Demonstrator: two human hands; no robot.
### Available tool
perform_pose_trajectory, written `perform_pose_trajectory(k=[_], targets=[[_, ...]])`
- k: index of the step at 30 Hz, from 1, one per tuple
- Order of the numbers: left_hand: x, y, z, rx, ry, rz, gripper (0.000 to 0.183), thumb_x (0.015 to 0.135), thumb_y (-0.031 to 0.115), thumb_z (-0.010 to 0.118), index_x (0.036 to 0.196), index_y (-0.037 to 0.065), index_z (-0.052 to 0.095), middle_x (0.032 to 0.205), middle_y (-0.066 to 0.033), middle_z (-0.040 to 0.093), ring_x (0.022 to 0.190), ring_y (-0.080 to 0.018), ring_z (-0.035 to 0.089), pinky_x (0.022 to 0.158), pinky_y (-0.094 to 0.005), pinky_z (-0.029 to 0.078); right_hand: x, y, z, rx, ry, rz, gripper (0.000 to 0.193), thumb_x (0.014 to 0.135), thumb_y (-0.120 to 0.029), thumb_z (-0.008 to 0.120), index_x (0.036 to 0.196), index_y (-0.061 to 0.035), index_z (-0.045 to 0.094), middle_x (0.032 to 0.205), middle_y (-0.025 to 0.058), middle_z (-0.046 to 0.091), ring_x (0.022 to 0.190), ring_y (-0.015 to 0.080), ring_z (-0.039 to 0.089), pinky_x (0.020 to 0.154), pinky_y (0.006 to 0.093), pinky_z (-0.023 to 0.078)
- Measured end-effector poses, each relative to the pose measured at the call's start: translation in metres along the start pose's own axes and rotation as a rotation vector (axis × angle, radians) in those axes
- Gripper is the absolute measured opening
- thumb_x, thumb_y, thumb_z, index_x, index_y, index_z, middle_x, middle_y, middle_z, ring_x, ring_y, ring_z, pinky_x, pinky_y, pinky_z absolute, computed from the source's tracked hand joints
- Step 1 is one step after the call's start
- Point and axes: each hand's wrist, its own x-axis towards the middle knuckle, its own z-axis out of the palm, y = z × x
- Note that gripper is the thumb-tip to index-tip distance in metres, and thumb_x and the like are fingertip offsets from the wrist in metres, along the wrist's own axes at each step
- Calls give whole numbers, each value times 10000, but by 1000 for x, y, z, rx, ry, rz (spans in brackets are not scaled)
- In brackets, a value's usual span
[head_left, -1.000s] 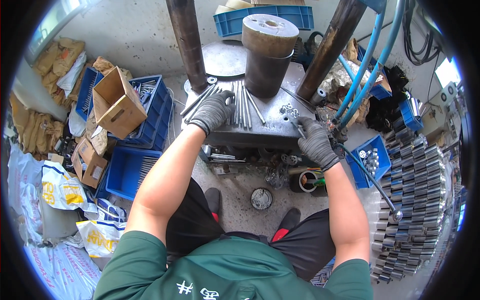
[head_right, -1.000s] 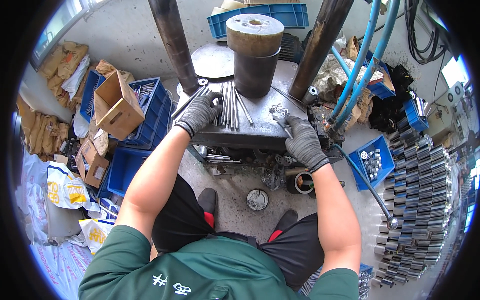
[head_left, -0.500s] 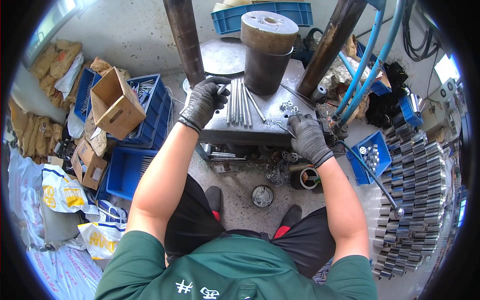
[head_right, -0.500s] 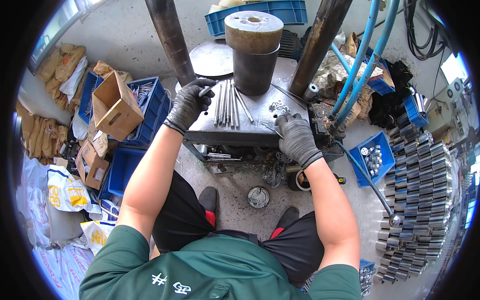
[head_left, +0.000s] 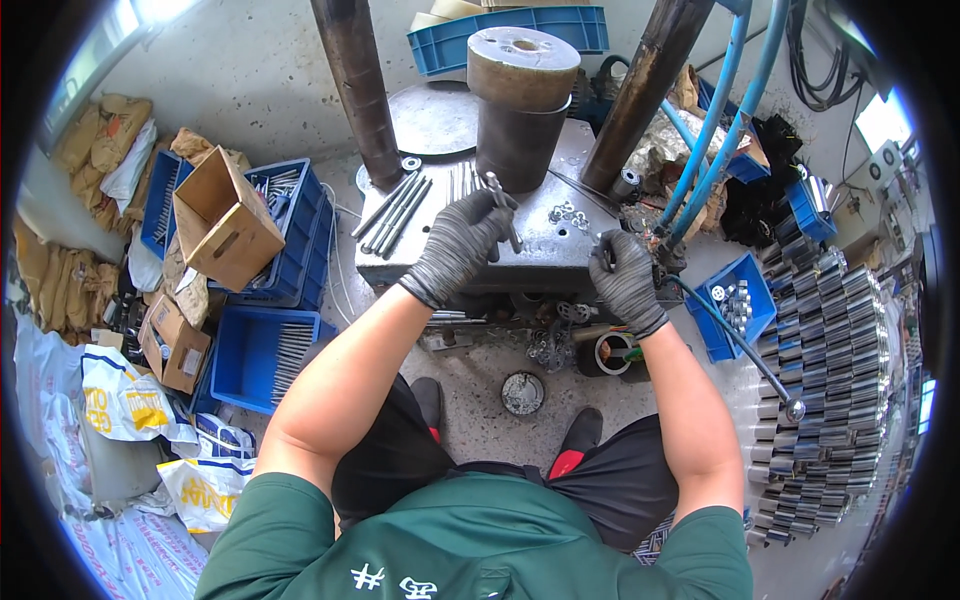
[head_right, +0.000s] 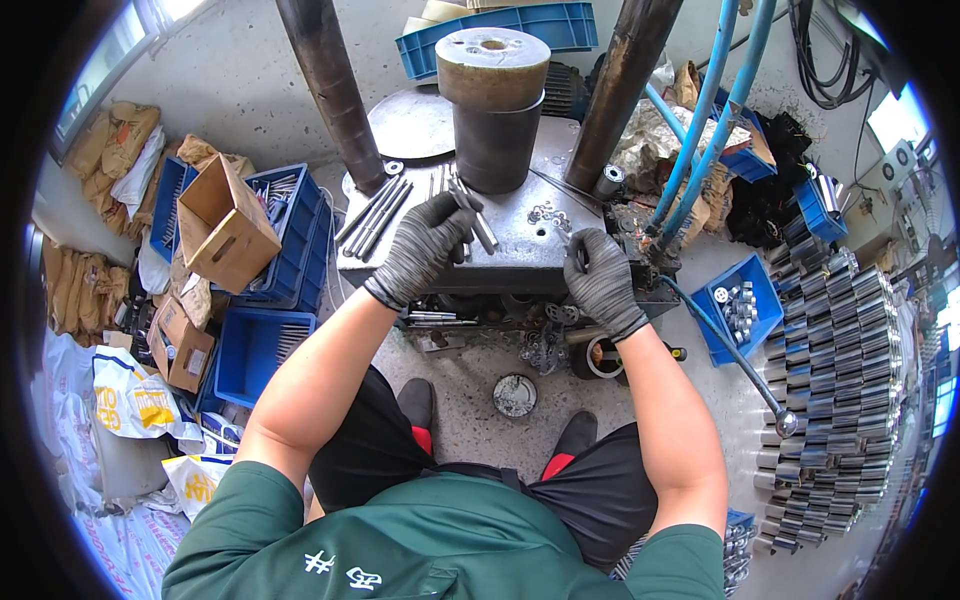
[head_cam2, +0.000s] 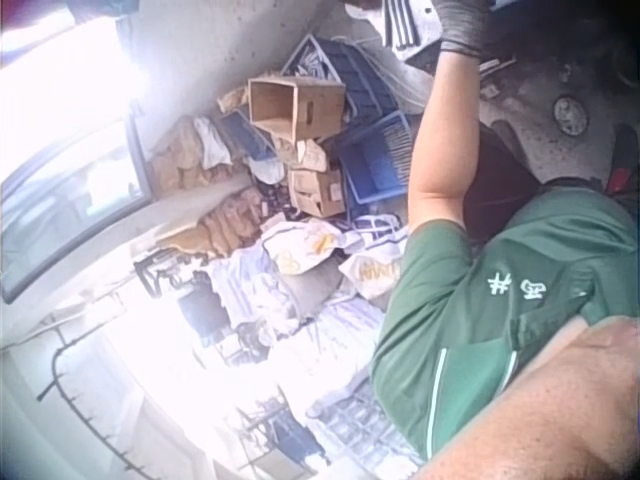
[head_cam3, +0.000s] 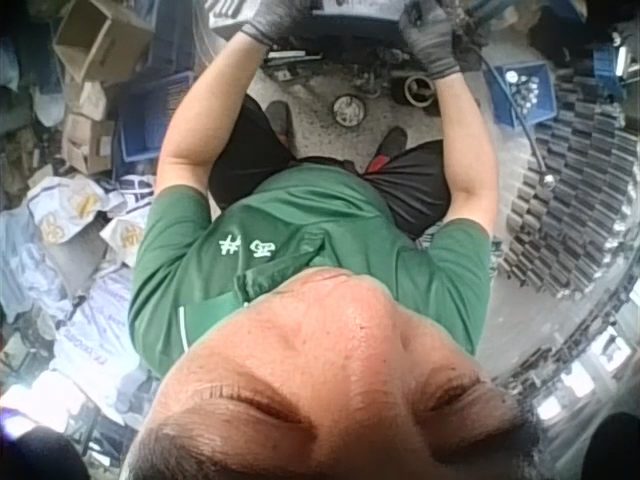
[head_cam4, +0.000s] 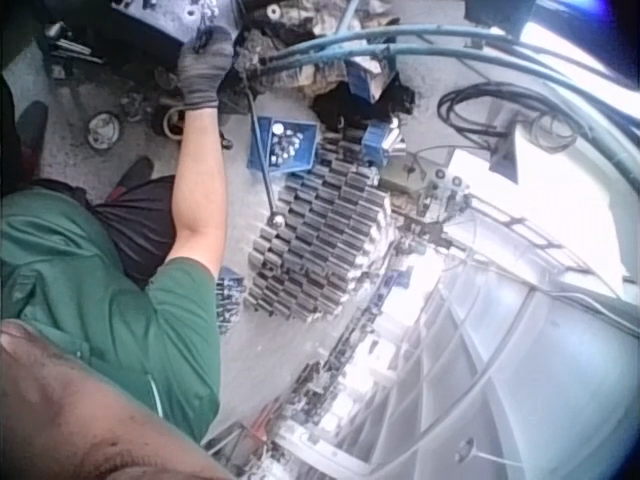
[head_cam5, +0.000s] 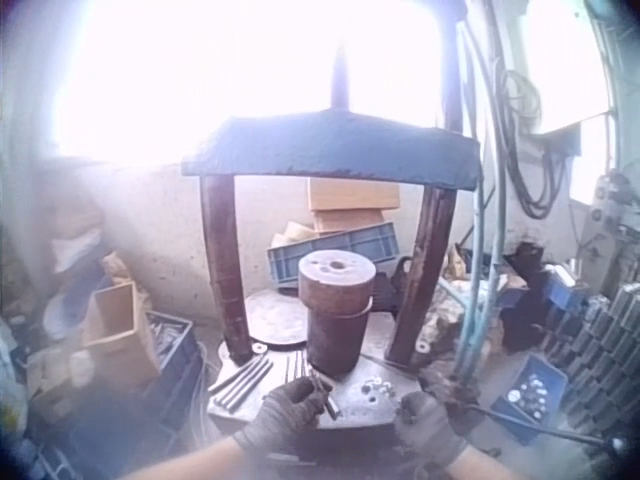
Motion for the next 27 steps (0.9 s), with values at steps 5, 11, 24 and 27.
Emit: perform_pose_trajectory(k=[5, 11, 24, 27], targets=[[8, -4, 11, 497, -50, 83, 227, 966, 181, 738, 1108, 5, 734, 945, -104, 715, 837, -221, 659, 848, -386, 552, 4, -19, -17, 129, 38, 166, 232, 836, -63, 722, 1049, -6, 652, 816, 113, 639, 757, 231, 641, 748, 368, 532], [10, -29, 26, 896, 11, 327, 207, 913, 182, 745, 1003, -2, 716, 1077, -183, 649, 952, -331, 673, 874, -449, 557, -5, -40, -24, 671, 59, 377, 396, 868, -18, 737, 1259, -17, 673, 882, 7, 645, 806, 103, 611, 772, 278, 534], [-20, -7, 69, -48, -289, -207, 261, 1029, 234, 644, 1228, 70, 611, 919, -31, 686, 614, -59, 572, 516, -213, 470, -12, -78, -21, 1143, 97, 812, 486, 852, 62, 737, 1317, 8, 609, 944, 63, 689, 811, 155, 696, 729, 276, 586], [-22, -6, 71, -117, -287, -250, 249, 1026, 246, 656, 1203, 78, 605, 896, -25, 675, 620, -74, 595, 511, -217, 478, -14, -74, -19, 1101, 54, 825, 422, 851, 50, 748, 1250, -2, 623, 957, 60, 689, 818, 165, 704, 746, 275, 593]])
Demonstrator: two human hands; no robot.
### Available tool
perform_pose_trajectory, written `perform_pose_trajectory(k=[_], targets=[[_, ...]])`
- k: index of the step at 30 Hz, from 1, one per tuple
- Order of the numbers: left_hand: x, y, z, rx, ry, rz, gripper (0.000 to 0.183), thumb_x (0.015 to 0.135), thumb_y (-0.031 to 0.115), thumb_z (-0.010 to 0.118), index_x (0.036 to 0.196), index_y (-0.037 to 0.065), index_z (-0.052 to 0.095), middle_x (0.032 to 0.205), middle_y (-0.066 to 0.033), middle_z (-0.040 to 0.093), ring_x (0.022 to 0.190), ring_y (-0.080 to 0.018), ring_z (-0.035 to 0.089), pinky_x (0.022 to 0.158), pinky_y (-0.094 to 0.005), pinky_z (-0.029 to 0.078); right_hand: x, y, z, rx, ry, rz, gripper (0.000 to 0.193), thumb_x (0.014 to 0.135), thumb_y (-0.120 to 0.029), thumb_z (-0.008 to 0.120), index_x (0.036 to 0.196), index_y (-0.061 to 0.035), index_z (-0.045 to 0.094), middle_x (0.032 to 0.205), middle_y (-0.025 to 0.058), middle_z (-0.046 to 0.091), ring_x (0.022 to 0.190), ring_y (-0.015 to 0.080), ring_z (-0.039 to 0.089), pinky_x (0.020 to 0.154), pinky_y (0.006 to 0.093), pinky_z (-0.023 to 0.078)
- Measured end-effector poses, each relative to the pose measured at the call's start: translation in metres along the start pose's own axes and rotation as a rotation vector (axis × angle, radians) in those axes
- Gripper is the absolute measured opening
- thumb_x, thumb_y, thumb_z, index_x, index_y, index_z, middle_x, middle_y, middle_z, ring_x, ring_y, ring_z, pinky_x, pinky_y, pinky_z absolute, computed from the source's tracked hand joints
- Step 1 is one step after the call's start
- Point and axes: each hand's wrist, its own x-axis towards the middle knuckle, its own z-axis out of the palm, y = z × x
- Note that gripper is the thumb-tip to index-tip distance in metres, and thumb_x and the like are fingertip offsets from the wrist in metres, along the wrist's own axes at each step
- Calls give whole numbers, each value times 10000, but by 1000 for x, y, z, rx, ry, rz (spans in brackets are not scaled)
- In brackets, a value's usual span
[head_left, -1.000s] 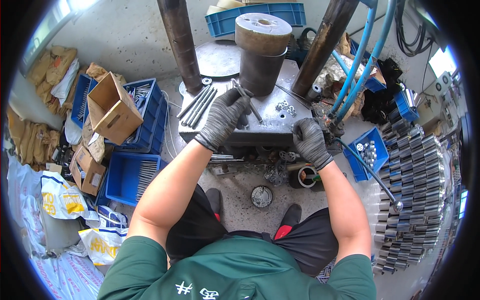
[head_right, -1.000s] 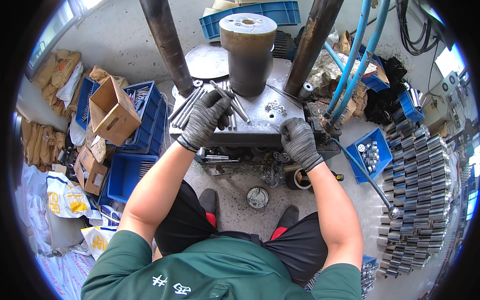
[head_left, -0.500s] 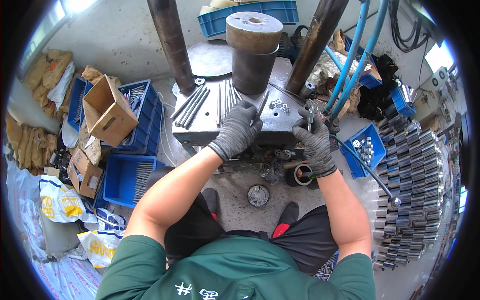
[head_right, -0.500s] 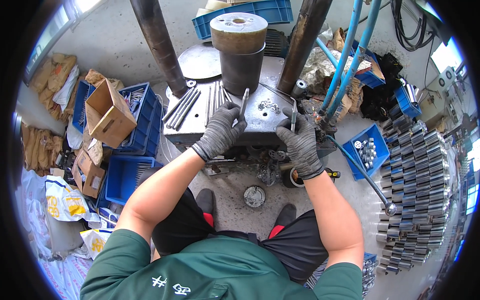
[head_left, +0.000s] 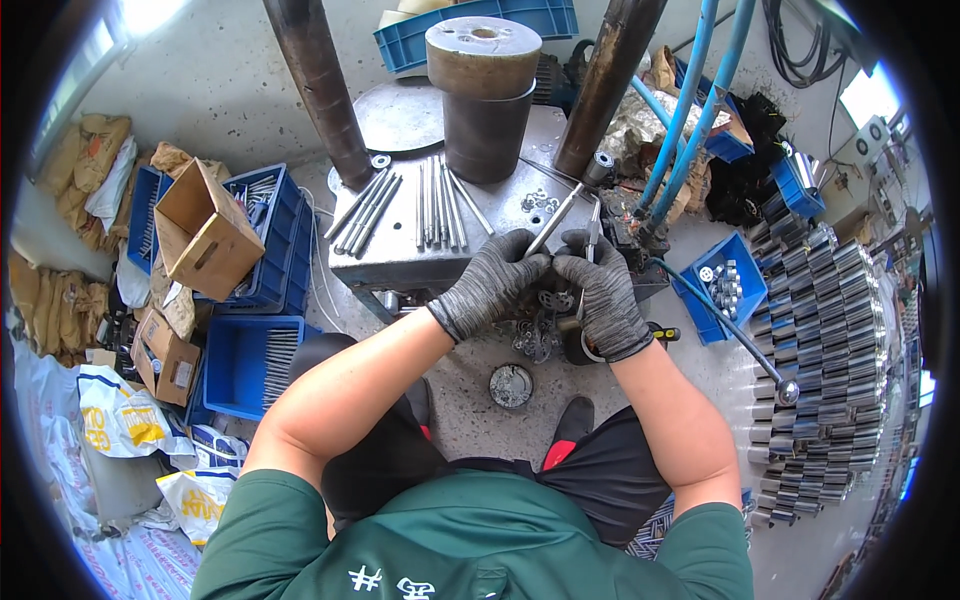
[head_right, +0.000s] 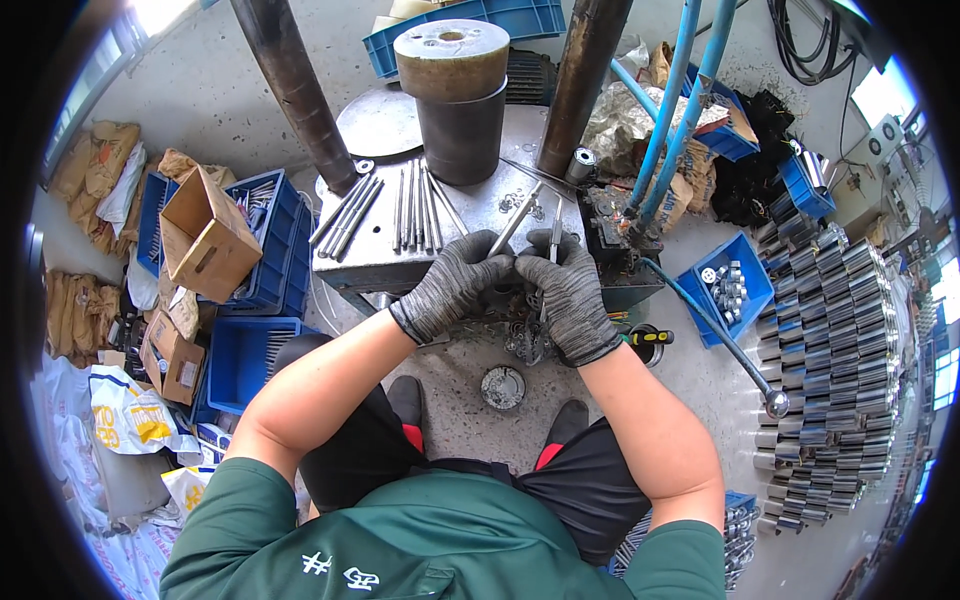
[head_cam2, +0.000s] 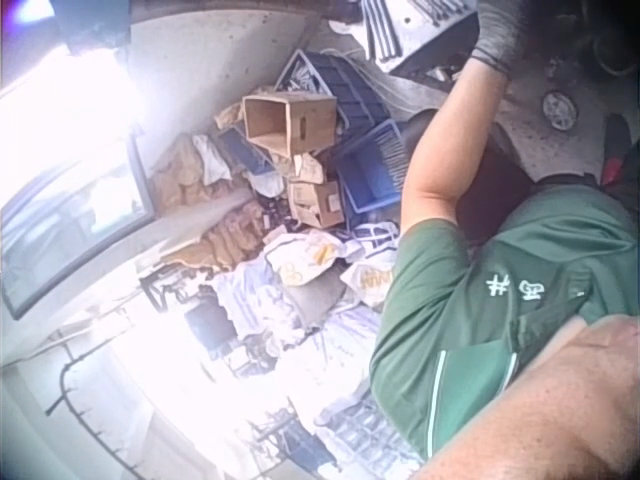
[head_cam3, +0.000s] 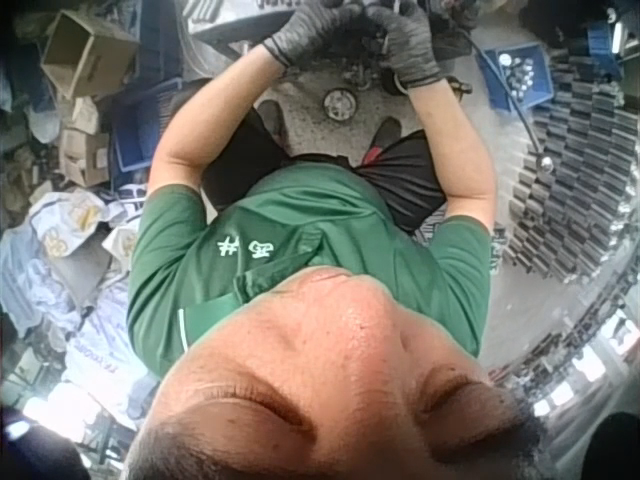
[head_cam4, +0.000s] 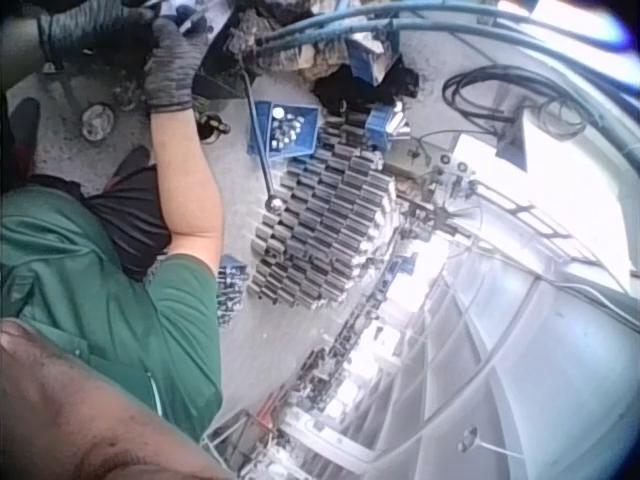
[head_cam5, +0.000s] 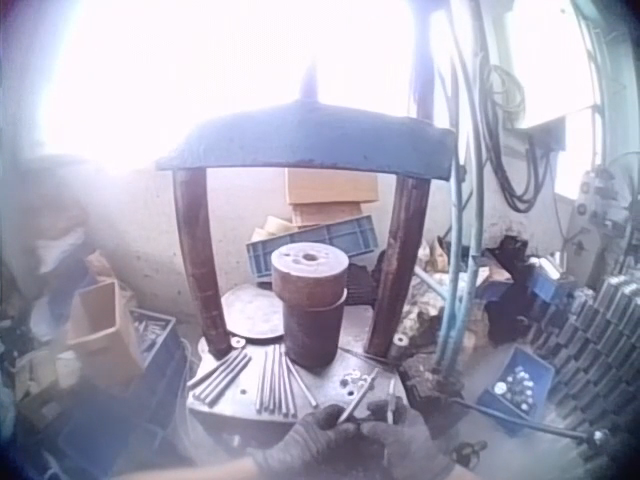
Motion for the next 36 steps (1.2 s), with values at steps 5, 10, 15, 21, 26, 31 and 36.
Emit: perform_pose_trajectory(k=[5, 10, 15, 21, 26, 31, 36], targets=[[-4, 2, -4, -99, 50, 36, 225, 1028, 248, 657, 1171, 91, 584, 849, -15, 645, 599, -85, 582, 500, -230, 496, -1, -9, -1, -40, -61, 56, 554, 838, 8, 751, 1358, 9, 559, 994, 63, 674, 819, 160, 673, 746, 282, 579], [6, -1, -18, -289, 149, -4, 175, 1018, 205, 643, 1119, 82, 570, 724, -30, 603, 499, -99, 536, 446, -242, 472, -6, -22, -11, -650, -191, -229, 762, 765, -15, 693, 1498, -2, 487, 1198, 178, 632, 1037, 265, 659, 865, 376, 568], [8, 1, -32, -347, 208, -47, 178, 965, 161, 695, 1055, 82, 564, 715, -47, 602, 479, -112, 516, 419, -245, 427, -10, -35, -7, -1422, -186, -774, 737, 666, -50, 768, 1387, -37, 613, 1224, 249, 646, 1141, 423, 615, 1027, 493, 499], [13, -7, -37, -420, 218, -23, 202, 951, 143, 717, 1046, 91, 547, 767, -36, 589, 521, -113, 524, 428, -235, 410, -12, -39, -3, -1469, -153, -896, 643, 654, -11, 745, 1292, -72, 689, 1158, 198, 691, 1078, 397, 634, 960, 501, 511], [12, -9, -38, -427, 189, 20, 181, 961, 146, 704, 1037, 93, 548, 784, -34, 593, 536, -107, 523, 437, -234, 407, -10, -37, -3, -1458, -158, -918, 627, 662, 5, 717, 1283, -78, 700, 1133, 193, 700, 1050, 401, 642, 938, 499, 520], [9, -6, -37, -341, 172, 33, 166, 960, 142, 698, 1024, 84, 556, 798, -39, 620, 539, -100, 532, 436, -234, 404, -9, -37, -5, -1463, -172, -927, 605, 683, 13, 687, 1280, -85, 708, 1134, 197, 701, 1052, 401, 644, 942, 499, 523], [-1, 7, -34, -258, 126, 78, 184, 1003, 209, 654, 1089, 57, 594, 812, -43, 657, 541, -75, 540, 445, -218, 418, -6, -39, -9, -1405, -164, -852, 562, 716, 23, 658, 1267, -74, 713, 1088, 201, 703, 1003, 393, 663, 893, 487, 551]])
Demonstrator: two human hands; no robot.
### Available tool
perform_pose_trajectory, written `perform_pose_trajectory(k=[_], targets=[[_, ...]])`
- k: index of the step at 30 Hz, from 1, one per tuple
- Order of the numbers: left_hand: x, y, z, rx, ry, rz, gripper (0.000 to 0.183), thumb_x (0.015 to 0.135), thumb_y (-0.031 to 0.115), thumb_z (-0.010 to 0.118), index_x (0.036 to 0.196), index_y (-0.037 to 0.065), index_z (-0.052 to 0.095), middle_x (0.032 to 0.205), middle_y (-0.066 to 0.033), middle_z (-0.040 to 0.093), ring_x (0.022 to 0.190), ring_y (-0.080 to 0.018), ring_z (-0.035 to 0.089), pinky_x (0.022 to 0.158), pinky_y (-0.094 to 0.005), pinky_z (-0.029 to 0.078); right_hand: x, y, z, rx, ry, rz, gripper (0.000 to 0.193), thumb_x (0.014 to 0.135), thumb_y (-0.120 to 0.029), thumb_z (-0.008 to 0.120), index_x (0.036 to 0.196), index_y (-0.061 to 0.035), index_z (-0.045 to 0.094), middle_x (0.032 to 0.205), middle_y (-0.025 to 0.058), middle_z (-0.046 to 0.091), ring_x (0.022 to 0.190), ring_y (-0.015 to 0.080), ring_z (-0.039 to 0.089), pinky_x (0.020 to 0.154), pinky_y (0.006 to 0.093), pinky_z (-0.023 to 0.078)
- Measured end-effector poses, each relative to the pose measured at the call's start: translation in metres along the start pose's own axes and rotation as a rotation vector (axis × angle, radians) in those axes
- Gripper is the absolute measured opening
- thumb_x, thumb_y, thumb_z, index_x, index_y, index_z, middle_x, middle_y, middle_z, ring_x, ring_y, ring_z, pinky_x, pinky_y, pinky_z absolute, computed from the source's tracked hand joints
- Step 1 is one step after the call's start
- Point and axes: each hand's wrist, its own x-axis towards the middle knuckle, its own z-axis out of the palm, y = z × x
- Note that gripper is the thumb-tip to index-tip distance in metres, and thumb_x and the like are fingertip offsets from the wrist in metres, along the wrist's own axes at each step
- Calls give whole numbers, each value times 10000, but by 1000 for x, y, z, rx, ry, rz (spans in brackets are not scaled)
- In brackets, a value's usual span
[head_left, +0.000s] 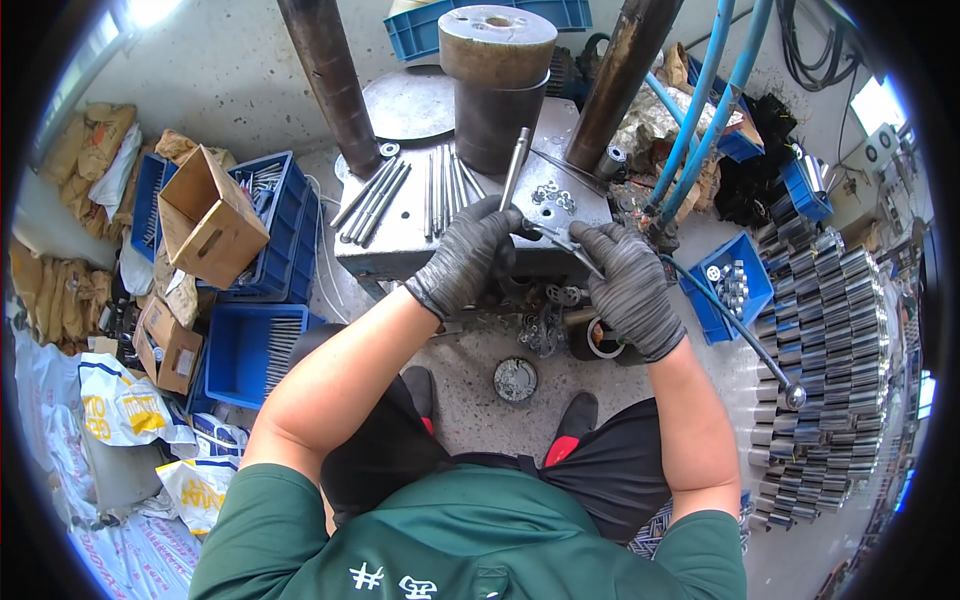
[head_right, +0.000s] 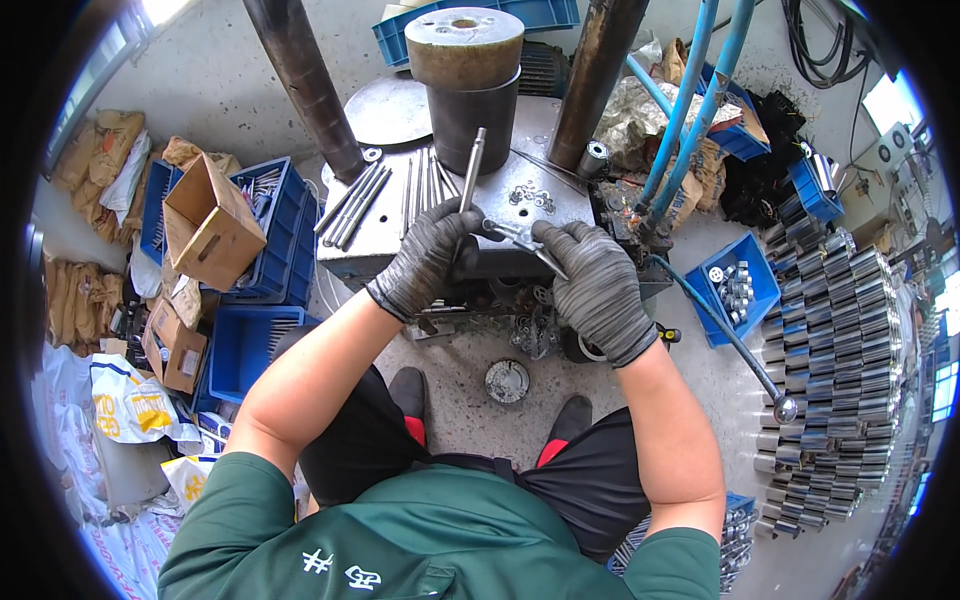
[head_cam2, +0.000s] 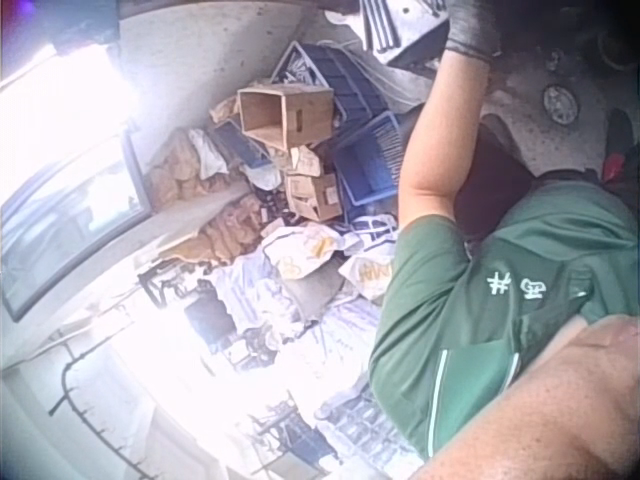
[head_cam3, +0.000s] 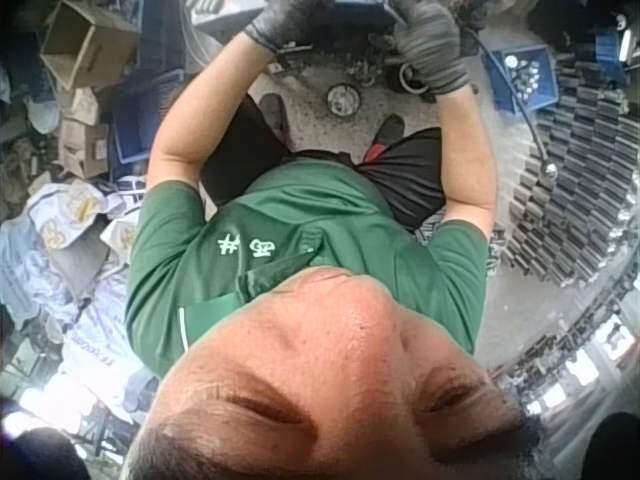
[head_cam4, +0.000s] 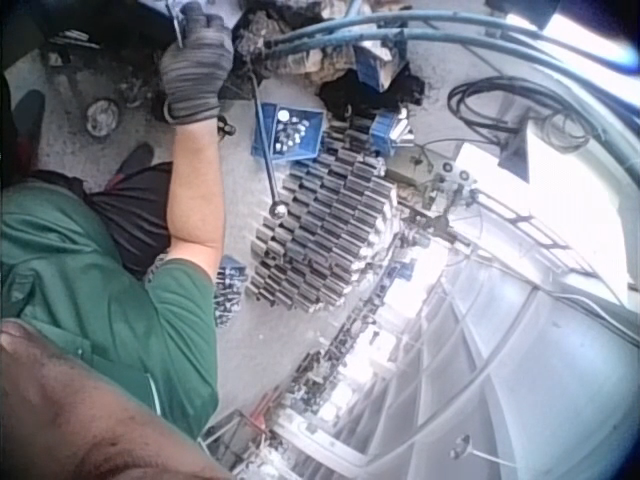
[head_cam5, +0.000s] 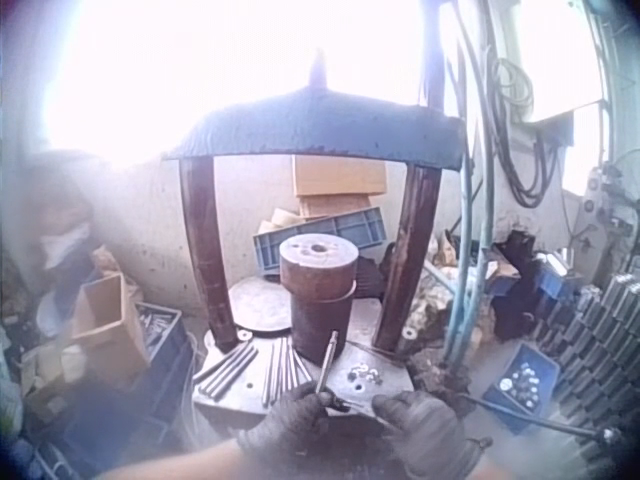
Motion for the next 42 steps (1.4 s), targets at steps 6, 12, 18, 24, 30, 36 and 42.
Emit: perform_pose_trajectory(k=[6, 12, 18, 24, 30, 36, 42], targets=[[-4, 1, -3, 1, -49, 83, 332, 1056, 282, 599, 1269, 30, 640, 862, -17, 692, 575, -37, 559, 481, -188, 433, -3, 18, -10, 277, 83, 212, 459, 837, 4, 657, 1293, -31, 698, 1070, 203, 741, 946, 321, 725, 867, 392, 575], [-3, 4, -3, 202, -9, 76, 322, 1027, 234, 670, 1287, 43, 663, 895, 13, 693, 660, -27, 564, 573, -187, 464, -2, 22, -24, 632, 52, 454, 451, 898, -48, 716, 1342, 10, 668, 1064, 97, 748, 944, 140, 670, 890, 314, 556], [-2, 2, -8, 481, 5, 209, 356, 1000, 221, 725, 1294, 27, 670, 908, 12, 687, 759, -48, 590, 659, -217, 511, -4, 27, -30, 593, -62, 482, 481, 879, -63, 723, 1351, 9, 667, 1080, 107, 751, 950, 153, 677, 905, 317, 552], [-14, 27, -3, 548, -37, 77, 348, 1006, 205, 720, 1301, 21, 707, 1037, -51, 739, 945, -99, 658, 845, -277, 560, -2, 37, -45, 432, -262, 388, 483, 863, -92, 744, 1331, 13, 681, 1062, 138, 763, 948, 169, 695, 904, 350, 556], [-4, 2, -16, 534, -183, 290, 325, 1023, 191, 650, 1300, 36, 717, 1065, -79, 749, 913, -118, 667, 823, -288, 557, 1, 17, -45, 521, -475, 365, 485, 845, -98, 770, 1310, 16, 690, 1060, 165, 764, 960, 194, 711, 909, 368, 559], [-4, -1, -17, 382, -215, 197, 359, 1022, 211, 621, 1322, 29, 694, 1101, -83, 731, 940, -136, 664, 844, -299, 539, 3, 3, -42, 696, -507, 395, 497, 839, -79, 779, 1319, 5, 684, 1080, 182, 767, 938, 211, 725, 893, 362, 569], [-9, 1, -11, 302, -252, 135, 426, 980, 220, 640, 1338, -9, 671, 1201, -117, 732, 1098, -165, 678, 1012, -325, 520, 2, -3, -28, 559, -505, 281, 485, 858, -55, 755, 1335, -5, 680, 989, 129, 755, 878, 159, 704, 821, 353, 587]])
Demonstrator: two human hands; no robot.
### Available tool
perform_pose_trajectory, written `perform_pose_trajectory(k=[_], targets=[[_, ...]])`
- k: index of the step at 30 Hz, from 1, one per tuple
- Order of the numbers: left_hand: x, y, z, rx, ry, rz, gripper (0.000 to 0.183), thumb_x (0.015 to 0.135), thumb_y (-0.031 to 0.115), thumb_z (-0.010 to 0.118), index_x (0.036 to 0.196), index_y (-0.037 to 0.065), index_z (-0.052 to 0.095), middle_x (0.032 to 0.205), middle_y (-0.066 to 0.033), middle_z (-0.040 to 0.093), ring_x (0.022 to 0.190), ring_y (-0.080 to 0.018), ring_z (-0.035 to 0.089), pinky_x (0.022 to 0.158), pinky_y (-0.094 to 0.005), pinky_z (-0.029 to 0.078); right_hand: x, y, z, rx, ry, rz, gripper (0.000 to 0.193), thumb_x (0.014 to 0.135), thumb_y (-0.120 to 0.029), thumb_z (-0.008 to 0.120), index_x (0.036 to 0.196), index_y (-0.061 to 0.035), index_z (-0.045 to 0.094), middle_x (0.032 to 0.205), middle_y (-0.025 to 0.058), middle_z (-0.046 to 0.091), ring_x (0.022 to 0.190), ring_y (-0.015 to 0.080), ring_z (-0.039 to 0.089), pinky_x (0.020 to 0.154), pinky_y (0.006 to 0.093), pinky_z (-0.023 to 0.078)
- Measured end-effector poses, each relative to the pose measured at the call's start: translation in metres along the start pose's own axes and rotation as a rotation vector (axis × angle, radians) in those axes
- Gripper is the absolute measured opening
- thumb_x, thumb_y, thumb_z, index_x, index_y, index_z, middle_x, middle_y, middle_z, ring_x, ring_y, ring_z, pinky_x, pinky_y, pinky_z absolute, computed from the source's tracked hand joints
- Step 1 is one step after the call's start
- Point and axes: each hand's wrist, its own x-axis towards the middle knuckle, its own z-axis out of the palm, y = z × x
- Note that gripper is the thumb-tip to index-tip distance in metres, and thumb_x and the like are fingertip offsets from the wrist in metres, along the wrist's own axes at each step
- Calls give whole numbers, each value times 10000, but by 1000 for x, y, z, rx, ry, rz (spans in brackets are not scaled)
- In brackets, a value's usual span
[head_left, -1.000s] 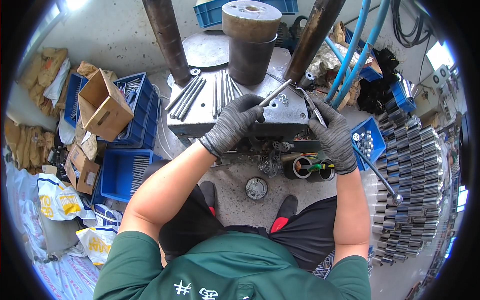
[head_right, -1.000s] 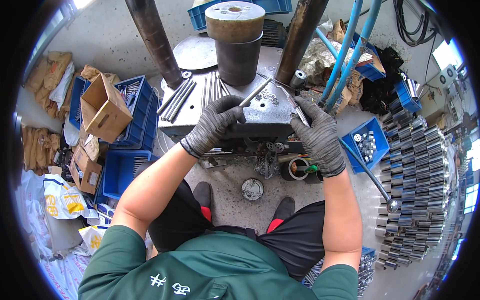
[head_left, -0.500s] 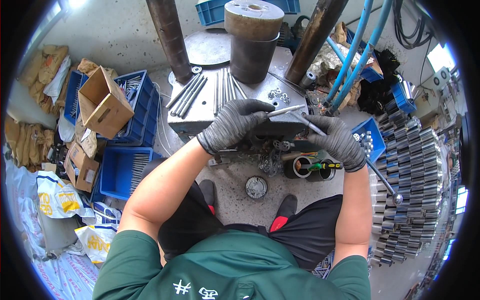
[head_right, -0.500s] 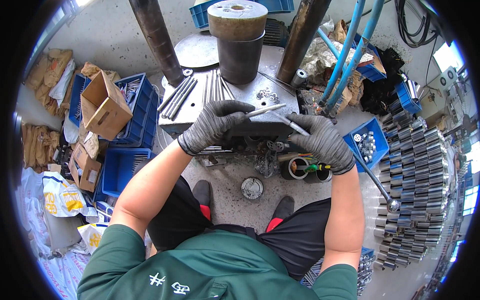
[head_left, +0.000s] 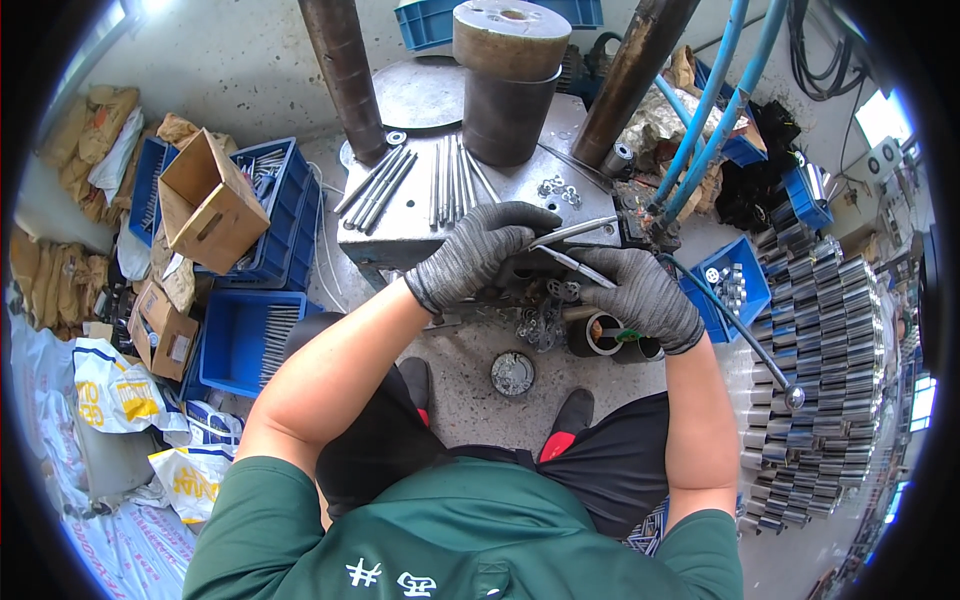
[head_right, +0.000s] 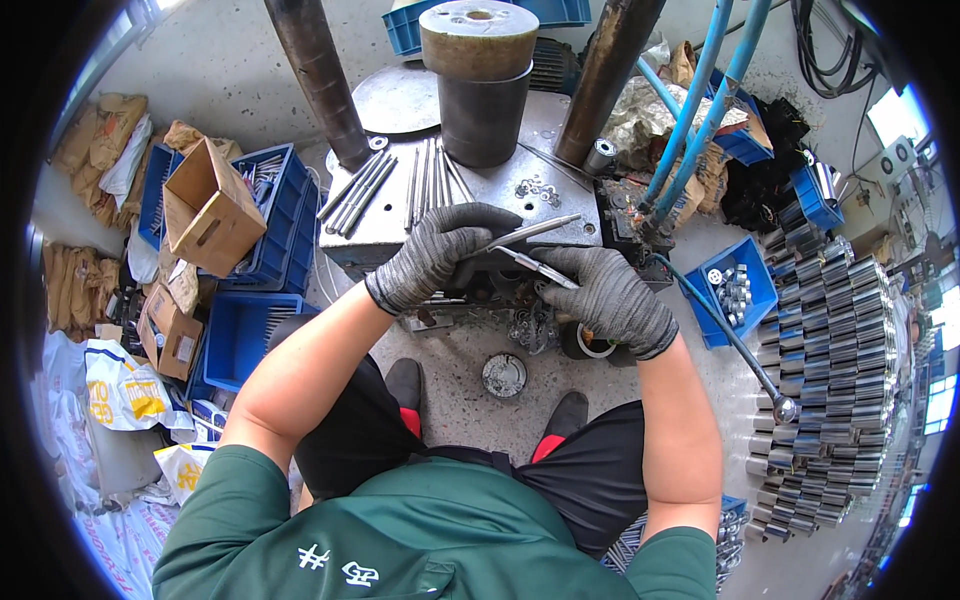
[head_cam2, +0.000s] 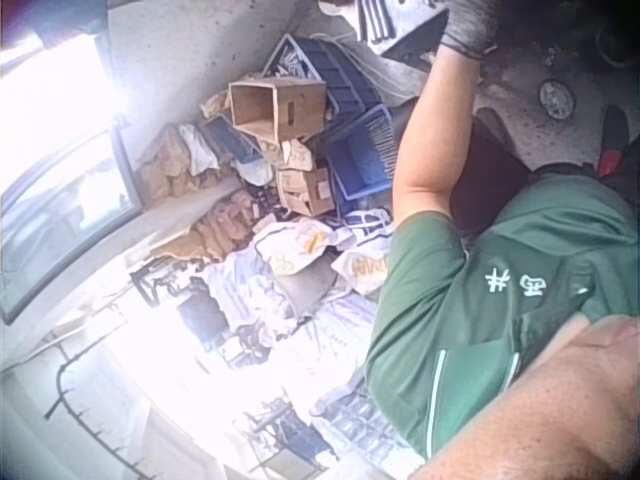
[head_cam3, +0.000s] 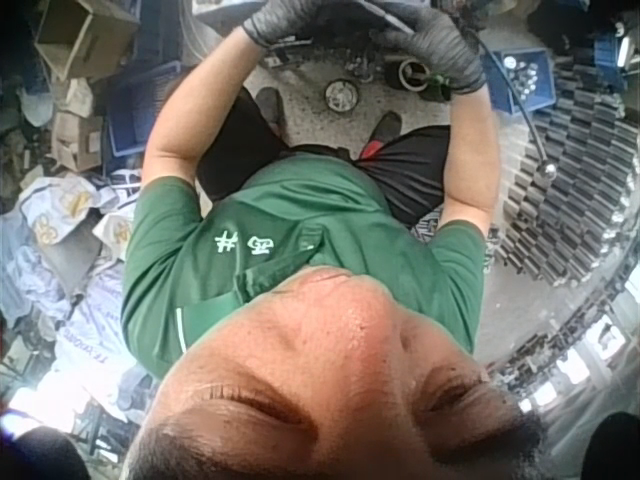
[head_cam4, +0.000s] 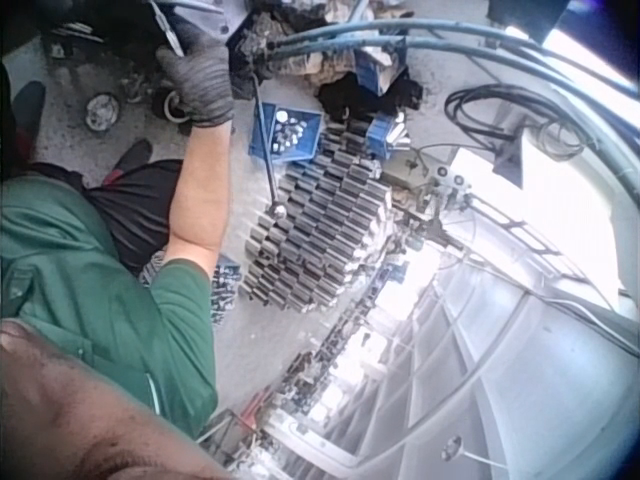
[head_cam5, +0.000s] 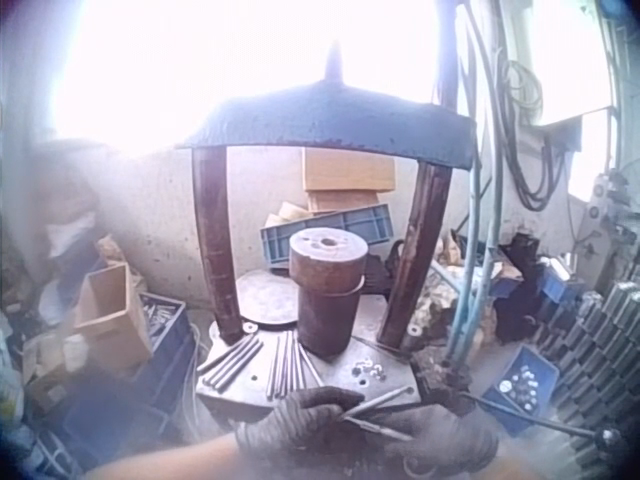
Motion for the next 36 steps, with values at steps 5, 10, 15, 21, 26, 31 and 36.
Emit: perform_pose_trajectory(k=[5, 10, 15, 21, 26, 31, 36], targets=[[-6, 17, 2, -74, -26, -125, 463, 911, 179, 613, 1322, -29, 668, 1197, -149, 730, 1041, -170, 696, 917, -300, 561, 3, 6, 5, 72, -28, -9, 499, 858, -54, 738, 1351, -16, 674, 1024, 129, 754, 885, 151, 682, 835, 350, 576], [2, -3, 0, -429, -25, -82, 538, 811, 71, 566, 1324, -76, 626, 1200, -216, 724, 1039, -266, 735, 863, -342, 633, 5, 9, 8, 51, -7, -72, 519, 863, -52, 722, 1378, -25, 660, 1038, 135, 754, 893, 152, 684, 837, 350, 575], [4, -9, -4, -584, -39, -134, 555, 797, 39, 550, 1334, -92, 597, 1206, -248, 713, 1074, -303, 734, 914, -372, 639, 7, 0, 5, 35, -44, 29, 546, 860, -49, 711, 1402, -30, 645, 1061, 132, 759, 906, 150, 676, 837, 349, 569], [11, -10, -7, -905, -149, -159, 487, 876, 41, 562, 1337, -116, 574, 1165, -256, 711, 906, -258, 748, 761, -305, 647, 12, 27, 27, -215, 223, -242, 529, 854, -133, 740, 1365, -27, 656, 1052, 205, 718, 919, 319, 722, 820, 416, 577], [10, -4, -3, -956, -48, -167, 446, 938, 117, 601, 1300, -141, 577, 808, -179, 688, 467, -148, 518, 436, -270, 469, 10, 25, 39, 239, 32, -6, 561, 886, -158, 763, 1403, -20, 595, 1067, 135, 706, 907, 284, 720, 798, 395, 582], [9, -7, -19, -977, 2, -168, 491, 922, 151, 666, 1337, -97, 579, 918, -177, 728, 479, -111, 529, 443, -227, 456, 10, 23, 48, 703, -95, 105, 483, 904, -113, 730, 1358, -2, 608, 1045, 80, 724, 915, 251, 719, 844, 356, 576], [9, 2, -34, -769, 69, 16, 703, 864, 26, 672, 1516, -36, 415, 1251, -204, 697, 489, -38, 514, 404, -167, 403, 28, 26, 35, -249, 151, -44, 454, 811, -78, 706, 1252, 5, 640, 1127, 229, 703, 1035, 409, 685, 933, 448, 556]])
